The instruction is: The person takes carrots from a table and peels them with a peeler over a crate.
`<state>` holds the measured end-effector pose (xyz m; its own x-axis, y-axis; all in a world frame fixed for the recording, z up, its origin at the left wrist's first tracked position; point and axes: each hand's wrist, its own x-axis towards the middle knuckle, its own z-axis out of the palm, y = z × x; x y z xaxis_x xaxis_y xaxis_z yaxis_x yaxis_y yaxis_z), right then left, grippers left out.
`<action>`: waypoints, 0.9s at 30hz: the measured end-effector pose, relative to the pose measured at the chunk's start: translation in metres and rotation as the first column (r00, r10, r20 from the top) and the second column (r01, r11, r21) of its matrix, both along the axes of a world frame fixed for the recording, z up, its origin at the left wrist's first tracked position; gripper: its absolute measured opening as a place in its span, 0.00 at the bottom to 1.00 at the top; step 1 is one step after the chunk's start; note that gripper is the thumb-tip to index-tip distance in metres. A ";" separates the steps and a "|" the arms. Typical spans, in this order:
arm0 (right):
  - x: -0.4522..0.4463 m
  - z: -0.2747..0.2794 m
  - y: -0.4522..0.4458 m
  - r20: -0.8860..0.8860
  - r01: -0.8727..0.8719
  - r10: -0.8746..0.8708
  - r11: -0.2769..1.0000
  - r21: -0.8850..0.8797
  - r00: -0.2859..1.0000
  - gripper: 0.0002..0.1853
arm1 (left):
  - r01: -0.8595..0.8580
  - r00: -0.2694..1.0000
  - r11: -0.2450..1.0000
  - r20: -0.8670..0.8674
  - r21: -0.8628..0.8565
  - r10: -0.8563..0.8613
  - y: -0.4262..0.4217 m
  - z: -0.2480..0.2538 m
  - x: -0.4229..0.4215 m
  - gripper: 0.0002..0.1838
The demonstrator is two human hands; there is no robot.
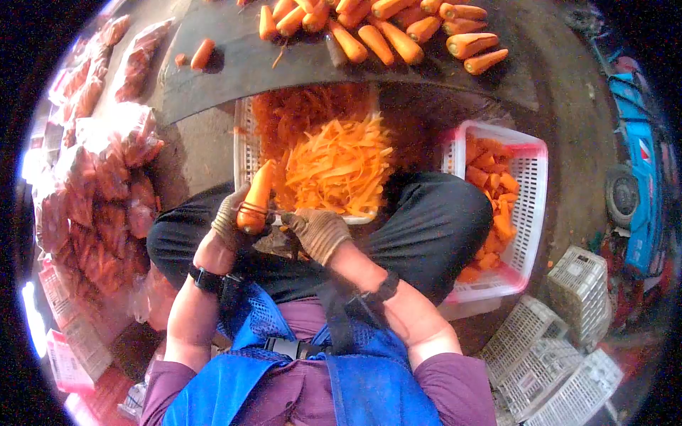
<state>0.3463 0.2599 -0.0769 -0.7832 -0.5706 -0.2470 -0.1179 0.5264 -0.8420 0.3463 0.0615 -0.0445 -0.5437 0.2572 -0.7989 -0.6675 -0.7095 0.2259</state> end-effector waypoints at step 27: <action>0.004 -0.005 -0.001 0.012 0.059 -0.058 0.990 -0.129 0.998 0.30 | -0.132 0.991 0.985 -0.011 -0.115 0.132 -0.005 -0.011 -0.006 0.22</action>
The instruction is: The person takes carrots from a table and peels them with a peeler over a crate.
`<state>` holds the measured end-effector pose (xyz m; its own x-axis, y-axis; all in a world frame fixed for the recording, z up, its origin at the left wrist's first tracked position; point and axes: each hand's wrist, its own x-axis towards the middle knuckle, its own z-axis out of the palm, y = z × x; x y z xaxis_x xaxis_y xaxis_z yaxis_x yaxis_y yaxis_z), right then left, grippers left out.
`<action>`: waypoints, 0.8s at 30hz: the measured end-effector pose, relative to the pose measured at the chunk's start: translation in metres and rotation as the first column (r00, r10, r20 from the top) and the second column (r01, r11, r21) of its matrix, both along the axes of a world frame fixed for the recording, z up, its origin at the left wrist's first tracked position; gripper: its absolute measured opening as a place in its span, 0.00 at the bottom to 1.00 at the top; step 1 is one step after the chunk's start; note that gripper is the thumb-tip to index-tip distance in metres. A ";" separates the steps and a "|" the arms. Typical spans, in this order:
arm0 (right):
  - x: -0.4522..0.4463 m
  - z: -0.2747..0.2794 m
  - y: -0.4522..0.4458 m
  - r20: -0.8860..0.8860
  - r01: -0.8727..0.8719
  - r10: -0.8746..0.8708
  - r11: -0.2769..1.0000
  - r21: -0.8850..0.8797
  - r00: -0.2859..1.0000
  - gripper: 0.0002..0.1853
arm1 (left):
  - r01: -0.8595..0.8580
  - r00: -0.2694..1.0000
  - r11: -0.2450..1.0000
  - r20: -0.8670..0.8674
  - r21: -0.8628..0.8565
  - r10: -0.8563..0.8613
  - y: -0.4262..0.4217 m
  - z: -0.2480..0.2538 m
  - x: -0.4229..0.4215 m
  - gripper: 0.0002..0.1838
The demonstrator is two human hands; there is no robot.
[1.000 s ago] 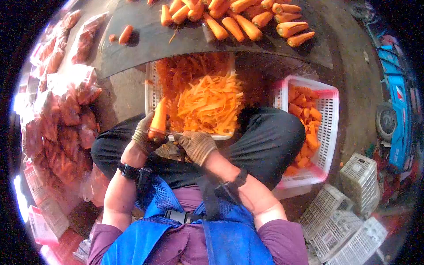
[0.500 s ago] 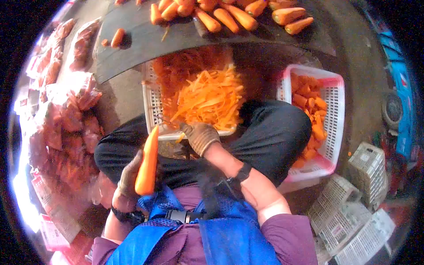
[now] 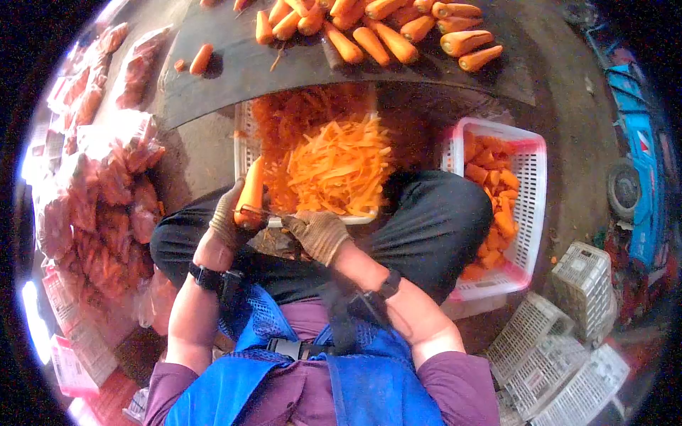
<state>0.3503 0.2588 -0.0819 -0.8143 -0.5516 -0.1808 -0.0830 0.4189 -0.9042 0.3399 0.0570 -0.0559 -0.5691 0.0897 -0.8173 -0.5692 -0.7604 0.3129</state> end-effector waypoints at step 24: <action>-0.018 -0.002 -0.004 0.090 0.090 -0.109 0.976 0.199 0.990 0.32 | 0.115 0.992 0.990 0.066 -0.086 -0.110 0.007 0.067 0.048 0.26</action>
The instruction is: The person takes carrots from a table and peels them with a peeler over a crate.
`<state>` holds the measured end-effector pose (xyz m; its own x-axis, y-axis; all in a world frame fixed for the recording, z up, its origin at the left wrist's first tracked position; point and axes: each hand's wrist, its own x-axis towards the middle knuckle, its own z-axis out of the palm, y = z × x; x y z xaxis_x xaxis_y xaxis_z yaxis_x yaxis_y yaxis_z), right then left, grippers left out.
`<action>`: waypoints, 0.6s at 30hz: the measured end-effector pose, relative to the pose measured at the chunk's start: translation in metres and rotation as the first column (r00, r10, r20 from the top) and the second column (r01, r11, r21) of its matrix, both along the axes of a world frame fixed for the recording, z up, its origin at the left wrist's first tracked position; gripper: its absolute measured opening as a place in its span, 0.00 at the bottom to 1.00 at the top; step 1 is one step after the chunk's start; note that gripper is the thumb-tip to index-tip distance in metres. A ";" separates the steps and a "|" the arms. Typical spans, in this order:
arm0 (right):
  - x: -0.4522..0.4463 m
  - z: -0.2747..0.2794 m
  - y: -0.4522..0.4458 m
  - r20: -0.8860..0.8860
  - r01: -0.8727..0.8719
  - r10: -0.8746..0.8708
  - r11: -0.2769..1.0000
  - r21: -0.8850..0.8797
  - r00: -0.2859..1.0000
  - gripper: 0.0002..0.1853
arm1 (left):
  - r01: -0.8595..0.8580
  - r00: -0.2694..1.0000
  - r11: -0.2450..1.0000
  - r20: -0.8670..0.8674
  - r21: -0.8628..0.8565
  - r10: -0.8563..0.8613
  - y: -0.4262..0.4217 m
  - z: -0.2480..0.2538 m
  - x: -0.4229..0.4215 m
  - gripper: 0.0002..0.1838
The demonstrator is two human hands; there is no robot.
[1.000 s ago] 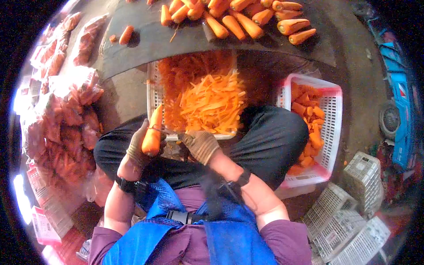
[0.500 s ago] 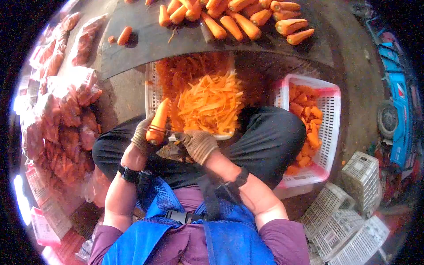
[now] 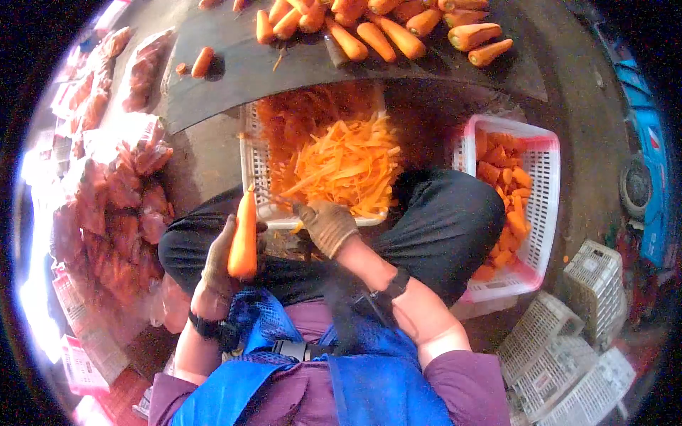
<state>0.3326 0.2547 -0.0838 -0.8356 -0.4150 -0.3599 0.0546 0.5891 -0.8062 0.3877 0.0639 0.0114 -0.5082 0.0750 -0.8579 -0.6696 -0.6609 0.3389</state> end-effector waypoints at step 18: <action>0.016 -0.005 0.006 -0.274 -0.258 0.245 0.966 -0.013 0.930 0.18 | -0.073 0.993 0.993 -0.082 0.094 0.081 0.000 -0.072 -0.045 0.23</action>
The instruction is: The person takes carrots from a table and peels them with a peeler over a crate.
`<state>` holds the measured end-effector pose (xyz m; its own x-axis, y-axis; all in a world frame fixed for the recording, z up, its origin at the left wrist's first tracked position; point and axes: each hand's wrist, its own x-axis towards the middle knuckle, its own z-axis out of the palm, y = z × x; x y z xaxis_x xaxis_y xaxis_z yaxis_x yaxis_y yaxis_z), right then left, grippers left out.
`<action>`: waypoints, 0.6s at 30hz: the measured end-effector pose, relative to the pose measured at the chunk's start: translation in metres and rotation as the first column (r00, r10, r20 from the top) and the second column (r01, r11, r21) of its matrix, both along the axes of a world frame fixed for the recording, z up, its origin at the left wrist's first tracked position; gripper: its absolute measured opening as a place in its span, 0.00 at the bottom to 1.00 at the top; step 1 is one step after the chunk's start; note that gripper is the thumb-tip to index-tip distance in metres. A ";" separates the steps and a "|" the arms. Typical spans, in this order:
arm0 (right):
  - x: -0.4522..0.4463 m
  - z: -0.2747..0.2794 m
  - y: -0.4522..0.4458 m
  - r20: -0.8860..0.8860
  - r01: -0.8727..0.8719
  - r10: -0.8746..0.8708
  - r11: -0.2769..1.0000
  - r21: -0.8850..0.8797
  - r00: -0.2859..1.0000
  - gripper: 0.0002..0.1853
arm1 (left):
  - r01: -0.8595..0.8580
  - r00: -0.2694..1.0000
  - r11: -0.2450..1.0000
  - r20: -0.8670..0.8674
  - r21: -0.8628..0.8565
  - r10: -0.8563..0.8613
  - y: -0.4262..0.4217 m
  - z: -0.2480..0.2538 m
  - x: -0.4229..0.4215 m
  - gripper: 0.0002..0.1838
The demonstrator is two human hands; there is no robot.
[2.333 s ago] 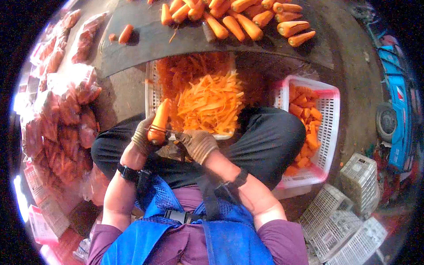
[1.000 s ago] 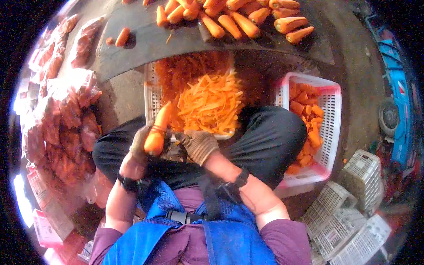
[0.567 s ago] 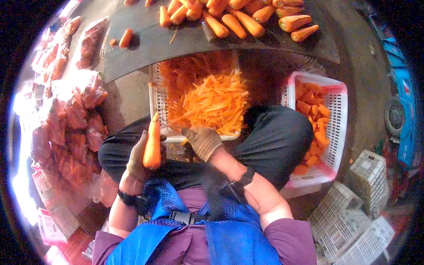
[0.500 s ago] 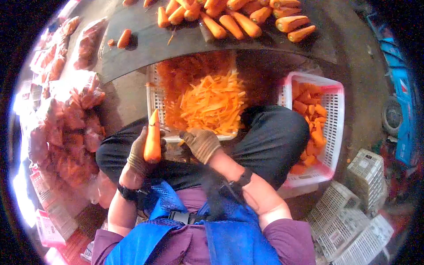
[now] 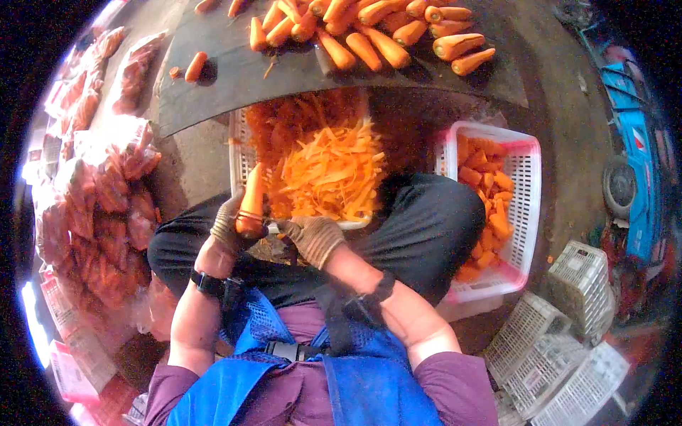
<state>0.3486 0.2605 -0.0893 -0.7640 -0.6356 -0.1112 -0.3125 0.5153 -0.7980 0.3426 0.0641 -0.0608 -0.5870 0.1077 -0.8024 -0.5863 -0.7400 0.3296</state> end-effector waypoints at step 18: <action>-0.017 0.013 -0.002 0.324 0.236 -0.267 0.963 0.132 0.907 0.34 | 0.137 0.990 0.986 -0.021 -0.097 -0.140 0.006 0.074 0.054 0.24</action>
<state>0.3319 0.2587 -0.0759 -0.8049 -0.4030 -0.4356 0.1155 0.6137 -0.7811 0.3962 0.0697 0.0135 -0.5938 0.1134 -0.7966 -0.6705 -0.6170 0.4120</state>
